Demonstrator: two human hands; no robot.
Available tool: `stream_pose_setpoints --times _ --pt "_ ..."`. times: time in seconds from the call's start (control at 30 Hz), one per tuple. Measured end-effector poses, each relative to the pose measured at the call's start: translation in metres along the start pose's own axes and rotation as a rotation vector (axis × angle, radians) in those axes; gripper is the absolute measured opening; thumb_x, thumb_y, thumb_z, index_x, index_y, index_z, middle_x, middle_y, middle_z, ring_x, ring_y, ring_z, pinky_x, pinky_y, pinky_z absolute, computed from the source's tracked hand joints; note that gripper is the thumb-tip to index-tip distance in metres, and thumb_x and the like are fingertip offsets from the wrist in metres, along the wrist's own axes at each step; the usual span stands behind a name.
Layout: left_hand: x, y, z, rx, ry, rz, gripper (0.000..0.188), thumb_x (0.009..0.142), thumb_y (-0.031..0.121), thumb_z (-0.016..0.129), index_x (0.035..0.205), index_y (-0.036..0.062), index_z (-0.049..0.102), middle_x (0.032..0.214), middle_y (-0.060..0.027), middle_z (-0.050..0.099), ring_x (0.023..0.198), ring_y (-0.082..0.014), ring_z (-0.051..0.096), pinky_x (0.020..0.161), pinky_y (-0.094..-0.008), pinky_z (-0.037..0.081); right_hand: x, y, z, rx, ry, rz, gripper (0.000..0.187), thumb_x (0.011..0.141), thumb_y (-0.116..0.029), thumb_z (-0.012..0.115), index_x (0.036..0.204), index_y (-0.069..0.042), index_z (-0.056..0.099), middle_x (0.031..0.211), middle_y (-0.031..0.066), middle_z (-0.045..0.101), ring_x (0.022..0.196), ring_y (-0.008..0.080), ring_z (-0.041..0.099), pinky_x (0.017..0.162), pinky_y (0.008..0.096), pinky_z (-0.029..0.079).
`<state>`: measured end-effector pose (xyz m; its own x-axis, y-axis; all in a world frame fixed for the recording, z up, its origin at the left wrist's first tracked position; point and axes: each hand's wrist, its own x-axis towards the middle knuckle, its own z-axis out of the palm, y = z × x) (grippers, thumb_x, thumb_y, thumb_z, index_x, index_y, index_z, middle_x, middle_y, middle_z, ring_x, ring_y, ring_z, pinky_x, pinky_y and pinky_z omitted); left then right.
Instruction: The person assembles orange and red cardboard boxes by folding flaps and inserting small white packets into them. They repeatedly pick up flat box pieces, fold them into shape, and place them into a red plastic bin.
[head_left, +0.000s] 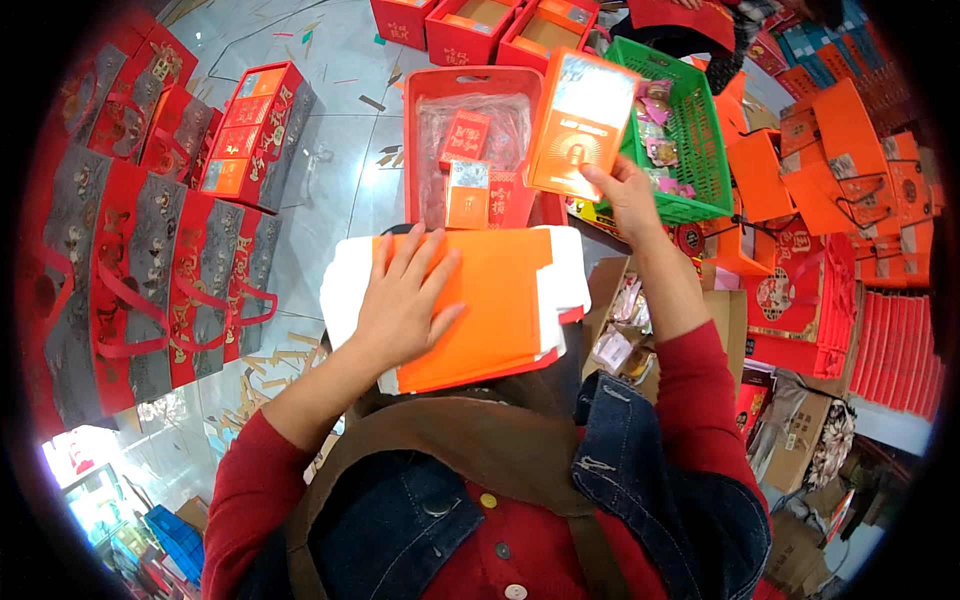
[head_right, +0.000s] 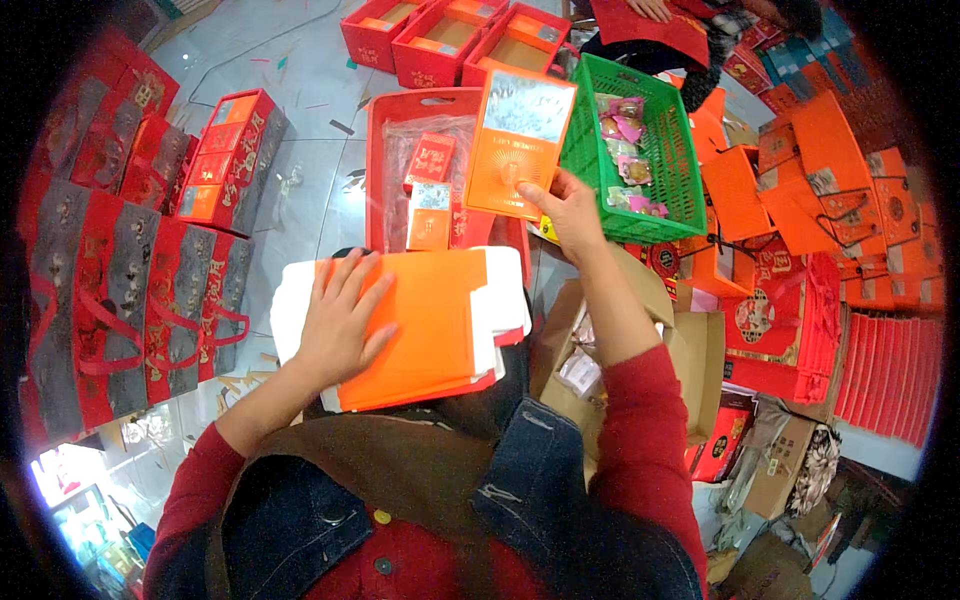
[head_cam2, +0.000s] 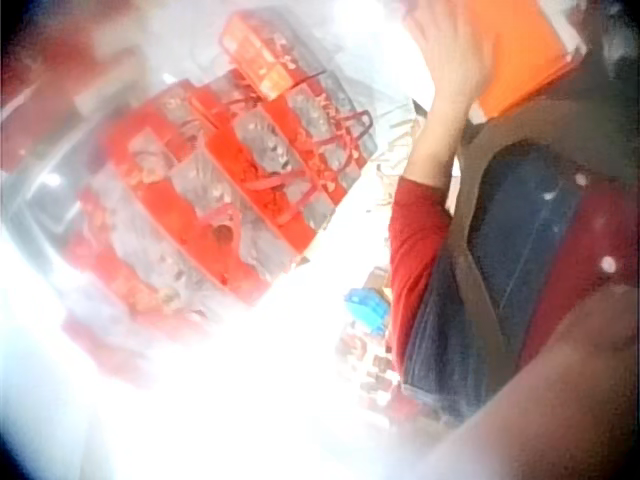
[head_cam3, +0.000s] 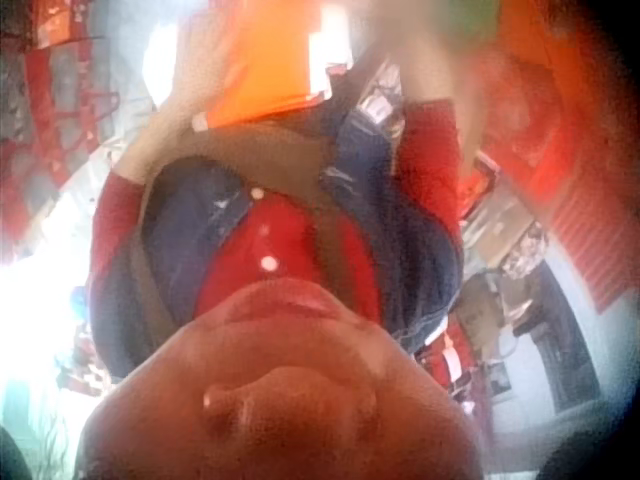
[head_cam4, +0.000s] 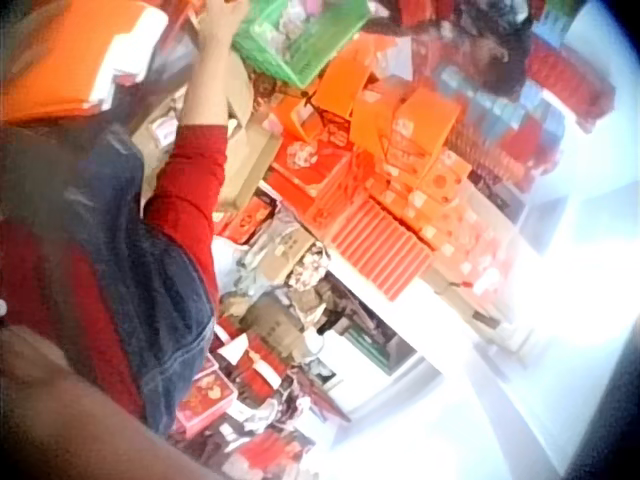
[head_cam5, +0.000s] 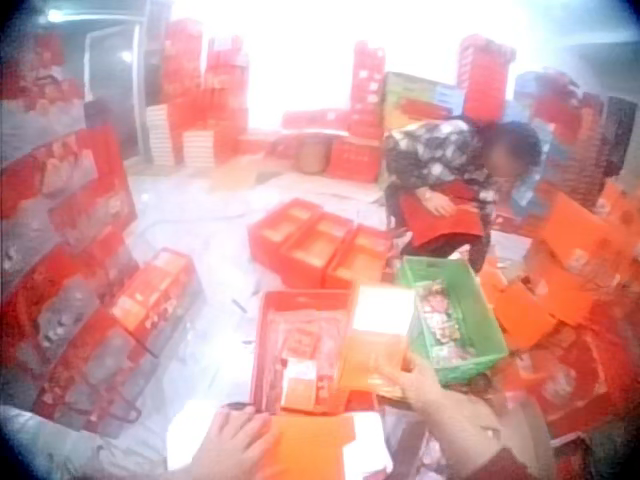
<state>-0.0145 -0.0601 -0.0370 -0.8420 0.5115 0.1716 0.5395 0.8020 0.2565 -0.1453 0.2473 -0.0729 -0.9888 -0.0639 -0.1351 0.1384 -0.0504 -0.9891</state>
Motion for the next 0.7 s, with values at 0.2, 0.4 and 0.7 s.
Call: stream_pose_setpoints --times 0.2,0.4,0.7 --pt "-0.003 -0.012 -0.004 -0.089 -0.032 -0.116 0.053 0.075 0.026 0.063 0.122 0.0055 0.049 0.136 -0.0195 0.038 0.130 -0.0389 0.030 0.106 -0.0542 0.017 0.063 0.169 0.019 -0.126 0.082 0.389 0.038 0.075 -0.025 0.075 0.097 0.003 0.063 0.088 0.0087 0.064 0.074 0.0132 0.058 0.067 0.0270 0.047" --pt "-0.006 -0.018 -0.004 -0.053 -0.001 -0.186 0.052 0.073 0.029 0.063 0.119 0.0057 0.054 0.132 -0.0195 0.044 0.127 -0.0382 0.035 0.106 -0.0536 0.019 0.083 0.237 0.090 0.110 -0.149 0.582 0.033 0.080 -0.021 0.071 0.097 0.006 0.063 0.088 0.0113 0.065 0.072 0.0162 0.062 0.061 0.0287 0.049" --pt "0.001 -0.015 -0.004 -0.052 -0.005 -0.121 0.055 0.075 0.028 0.061 0.123 0.0037 0.048 0.137 -0.0225 0.036 0.129 -0.0401 0.031 0.105 -0.0545 0.019 0.101 0.189 0.074 -0.869 -0.331 0.398 0.029 0.086 -0.021 0.060 0.099 0.005 0.062 0.087 0.0130 0.067 0.073 0.0174 0.066 0.061 0.0314 0.052"
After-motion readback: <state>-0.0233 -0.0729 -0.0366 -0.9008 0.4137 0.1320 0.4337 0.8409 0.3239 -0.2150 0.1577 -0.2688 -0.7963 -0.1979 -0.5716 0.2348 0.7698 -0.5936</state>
